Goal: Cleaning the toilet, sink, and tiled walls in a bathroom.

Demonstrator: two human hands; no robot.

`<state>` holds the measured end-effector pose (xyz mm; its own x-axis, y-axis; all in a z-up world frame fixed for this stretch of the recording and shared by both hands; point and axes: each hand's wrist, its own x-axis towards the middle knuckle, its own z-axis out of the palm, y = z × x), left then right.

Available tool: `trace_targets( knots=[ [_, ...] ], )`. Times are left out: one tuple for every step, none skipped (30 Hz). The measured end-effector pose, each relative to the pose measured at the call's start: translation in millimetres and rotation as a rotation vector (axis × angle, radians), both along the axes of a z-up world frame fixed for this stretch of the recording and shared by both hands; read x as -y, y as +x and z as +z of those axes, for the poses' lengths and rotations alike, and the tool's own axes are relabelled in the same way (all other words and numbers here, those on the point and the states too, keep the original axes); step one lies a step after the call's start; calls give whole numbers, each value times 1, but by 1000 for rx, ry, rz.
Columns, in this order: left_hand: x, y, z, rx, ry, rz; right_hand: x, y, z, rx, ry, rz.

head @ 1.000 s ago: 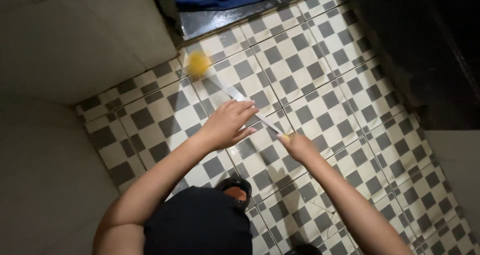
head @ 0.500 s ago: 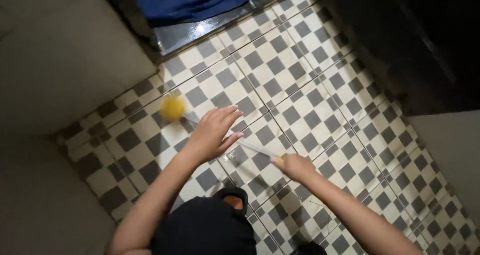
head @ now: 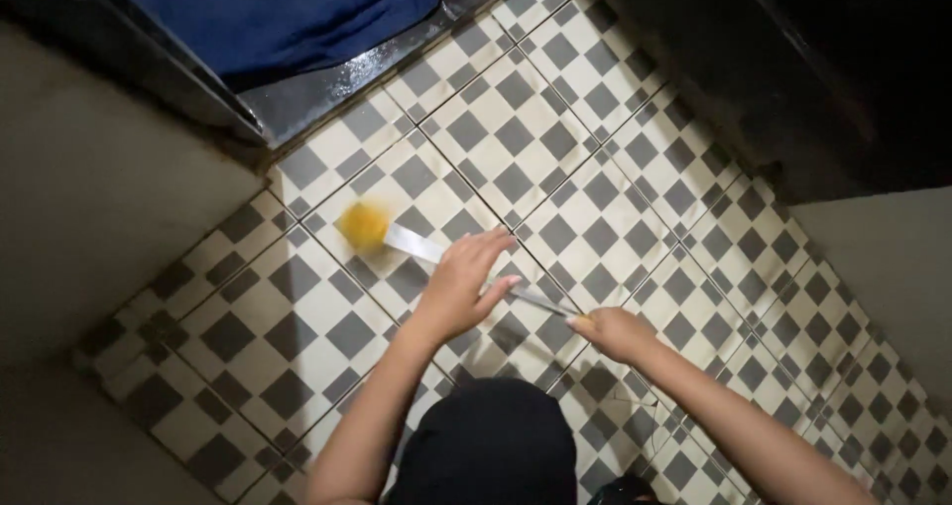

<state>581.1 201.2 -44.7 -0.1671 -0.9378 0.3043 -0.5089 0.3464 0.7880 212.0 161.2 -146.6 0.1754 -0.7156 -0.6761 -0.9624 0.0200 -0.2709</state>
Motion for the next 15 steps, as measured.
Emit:
trace_targets(
  knots=[
    [3,-4,3,-16,6,-8,-2,3,17,-40,-3,133],
    [6,-7,4,-15,11,-15,12,0,23,-39,1,127],
    [7,-9,5,-43,14,-32,25,-3,28,-99,25,23],
    [12,-14,5,-77,6,-28,50,-9,35,-166,38,-58],
    [18,-18,3,-82,0,-12,72,-30,10,-172,31,-43],
    [20,-22,0,-78,-2,-26,86,-51,-16,-120,-76,-176],
    [23,-28,-5,-73,-3,-41,101,-74,-44,-67,-182,-307],
    [22,-36,-11,-76,9,-49,91,-65,-36,-71,-171,-315],
    [22,-44,-18,-45,2,-74,82,-57,-29,-85,-102,-449],
    [27,-52,-23,-11,-16,-88,84,-48,-20,-93,-43,-572],
    [28,-59,-25,-11,-15,-86,62,-65,-22,-93,-42,-570],
    [24,-66,-26,1,-21,-117,34,-82,-24,-82,-40,-276],
    [20,-73,-27,12,-27,-148,6,-99,-26,-67,-35,18],
    [10,-78,-31,7,-12,-143,-4,-99,1,-71,-19,24],
    [0,-83,-34,9,15,-188,-13,-99,29,-219,77,101]
  ],
)
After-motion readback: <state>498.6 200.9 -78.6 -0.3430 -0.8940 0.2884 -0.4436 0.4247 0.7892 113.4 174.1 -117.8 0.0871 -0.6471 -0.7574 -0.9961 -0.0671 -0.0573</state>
